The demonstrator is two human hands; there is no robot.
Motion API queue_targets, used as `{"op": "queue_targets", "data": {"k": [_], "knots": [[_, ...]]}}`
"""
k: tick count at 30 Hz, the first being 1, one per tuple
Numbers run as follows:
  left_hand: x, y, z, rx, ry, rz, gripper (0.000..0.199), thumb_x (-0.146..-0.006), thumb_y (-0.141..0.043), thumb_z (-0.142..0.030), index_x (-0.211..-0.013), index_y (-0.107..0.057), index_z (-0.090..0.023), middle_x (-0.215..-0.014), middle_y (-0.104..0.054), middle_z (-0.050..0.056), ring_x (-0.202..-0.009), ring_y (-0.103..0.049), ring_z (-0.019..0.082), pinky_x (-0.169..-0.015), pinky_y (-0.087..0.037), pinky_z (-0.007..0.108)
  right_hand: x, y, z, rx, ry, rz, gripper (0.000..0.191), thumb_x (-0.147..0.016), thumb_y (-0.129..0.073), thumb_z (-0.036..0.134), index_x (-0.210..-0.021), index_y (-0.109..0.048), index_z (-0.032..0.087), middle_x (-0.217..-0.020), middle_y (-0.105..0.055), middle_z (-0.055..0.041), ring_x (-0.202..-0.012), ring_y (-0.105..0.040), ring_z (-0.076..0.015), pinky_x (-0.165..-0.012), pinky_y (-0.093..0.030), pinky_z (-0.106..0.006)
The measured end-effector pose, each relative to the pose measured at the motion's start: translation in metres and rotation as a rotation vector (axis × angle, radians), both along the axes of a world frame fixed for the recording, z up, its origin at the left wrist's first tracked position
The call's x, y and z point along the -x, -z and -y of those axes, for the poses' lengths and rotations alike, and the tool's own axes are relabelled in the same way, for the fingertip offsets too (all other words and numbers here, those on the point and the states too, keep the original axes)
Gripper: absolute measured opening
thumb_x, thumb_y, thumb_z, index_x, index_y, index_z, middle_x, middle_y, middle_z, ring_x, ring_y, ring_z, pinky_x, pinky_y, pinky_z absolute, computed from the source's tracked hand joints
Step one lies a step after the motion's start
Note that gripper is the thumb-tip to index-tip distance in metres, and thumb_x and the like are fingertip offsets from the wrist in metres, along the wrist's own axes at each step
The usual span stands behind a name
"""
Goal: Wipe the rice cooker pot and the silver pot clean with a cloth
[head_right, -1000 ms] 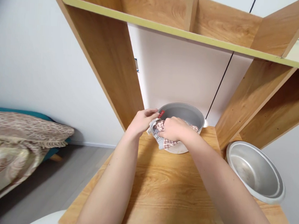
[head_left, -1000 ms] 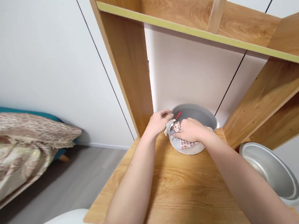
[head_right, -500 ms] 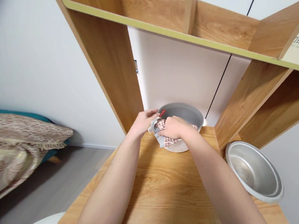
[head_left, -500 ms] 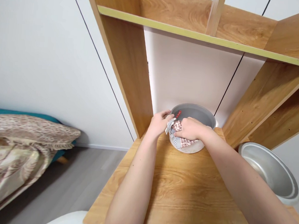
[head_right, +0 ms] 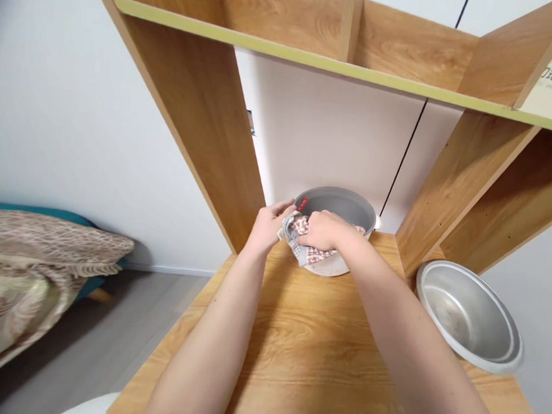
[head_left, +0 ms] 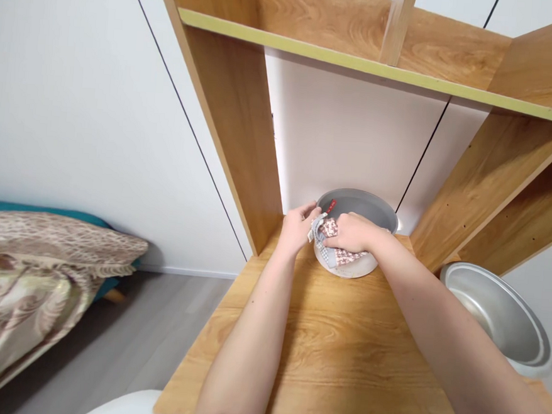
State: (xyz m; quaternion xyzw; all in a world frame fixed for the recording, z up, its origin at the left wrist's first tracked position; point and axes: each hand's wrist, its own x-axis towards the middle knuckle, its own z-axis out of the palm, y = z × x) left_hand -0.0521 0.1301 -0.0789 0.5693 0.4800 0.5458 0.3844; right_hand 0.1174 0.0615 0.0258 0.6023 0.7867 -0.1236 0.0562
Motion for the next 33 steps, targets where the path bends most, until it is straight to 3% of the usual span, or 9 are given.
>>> {"op": "queue_targets", "data": {"k": [7,12,15,19,22,24,26,29,33], "knots": [[-0.001,0.000,0.001,0.014,-0.002,0.016,0.065,-0.090,-0.096,-0.055,-0.143,-0.092,-0.017,-0.143,-0.091,0.019,-0.147,-0.079,0.045,-0.127,-0.061,0.057,-0.002,0.004,-0.002,-0.003,0.012,-0.050,0.042,-0.117,-0.081,0.054,-0.141,-0.080,0.019,-0.142,-0.081,-0.0138,-0.124,-0.080,-0.0318,-0.108,-0.069,-0.055],[-0.004,0.001,0.001,-0.013,-0.027,-0.003,0.054,-0.096,-0.090,-0.052,-0.137,-0.093,-0.017,-0.146,-0.090,0.018,-0.151,-0.077,0.043,-0.130,-0.060,0.054,-0.009,0.004,0.000,-0.076,0.019,-0.234,0.036,-0.114,-0.084,0.054,-0.118,-0.083,0.018,-0.124,-0.085,-0.0106,-0.116,-0.082,-0.0298,-0.109,-0.068,-0.055],[-0.006,-0.001,0.003,-0.024,-0.063,-0.042,0.043,-0.102,-0.081,-0.044,-0.135,-0.093,-0.018,-0.149,-0.089,0.016,-0.153,-0.076,0.040,-0.135,-0.056,0.052,-0.024,0.005,0.008,-0.223,0.062,-0.472,0.029,-0.108,-0.086,0.046,-0.097,-0.083,0.020,-0.104,-0.087,-0.0096,-0.111,-0.084,-0.0324,-0.111,-0.065,-0.051],[-0.009,-0.010,0.015,-0.034,-0.159,-0.160,0.044,-0.104,-0.074,-0.033,-0.145,-0.086,-0.021,-0.163,-0.082,0.015,-0.158,-0.073,0.037,-0.139,-0.052,0.049,-0.064,0.010,0.031,-0.540,0.234,-0.888,0.031,-0.107,-0.074,0.051,-0.108,-0.084,0.021,-0.117,-0.090,-0.0121,-0.120,-0.085,-0.0358,-0.112,-0.065,-0.050],[-0.020,-0.019,0.031,-0.255,-0.317,-0.263,0.047,-0.105,-0.070,-0.029,-0.152,-0.077,-0.021,-0.173,-0.074,0.017,-0.167,-0.062,0.035,-0.142,-0.047,0.050,-0.105,0.017,0.060,-0.802,0.409,-1.157,0.048,-0.099,-0.077,0.067,-0.115,-0.082,0.022,-0.127,-0.088,-0.0145,-0.126,-0.083,-0.0378,-0.113,-0.065,-0.054],[-0.035,-0.021,0.049,-0.452,-0.354,-0.279,0.039,-0.106,-0.068,-0.028,-0.143,-0.077,-0.020,-0.157,-0.080,0.019,-0.155,-0.069,0.035,-0.137,-0.050,0.050,-0.132,0.026,0.086,-0.926,0.528,-1.304,0.055,-0.090,-0.086,0.073,-0.115,-0.080,0.024,-0.126,-0.086,-0.0123,-0.122,-0.083,-0.0359,-0.112,-0.066,-0.053],[-0.057,-0.017,0.073,-0.649,-0.251,-0.280,0.022,-0.108,-0.065,-0.029,-0.124,-0.078,-0.023,-0.125,-0.088,0.014,-0.123,-0.080,0.032,-0.116,-0.062,0.047,-0.156,0.038,0.113,-1.012,0.646,-1.442,0.060,-0.082,-0.094,0.075,-0.111,-0.078,0.026,-0.118,-0.084,-0.0078,-0.114,-0.083,-0.0325,-0.110,-0.068,-0.052],[-0.099,-0.001,0.120,-0.836,0.162,-0.301,0.016,-0.110,-0.061,-0.028,-0.105,-0.076,-0.025,-0.090,-0.082,0.005,-0.085,-0.077,0.024,-0.086,-0.062,0.038,-0.187,0.060,0.152,-1.040,0.799,-1.631,0.058,-0.077,-0.103,0.069,-0.106,-0.077,0.025,-0.112,-0.083,-0.0043,-0.108,-0.082,-0.0296,-0.107,-0.070,-0.051],[-0.153,0.026,0.170,-0.367,0.661,-0.431,0.014,-0.108,-0.064,-0.027,-0.106,-0.077,-0.024,-0.091,-0.085,0.004,-0.081,-0.078,0.021,-0.080,-0.061,0.033,-0.220,0.089,0.190,-1.092,0.967,-1.846,0.041,-0.085,-0.097,0.058,-0.099,-0.076,0.026,-0.108,-0.082,-0.0015,-0.110,-0.081,-0.0287,-0.109,-0.071,-0.053]]}}
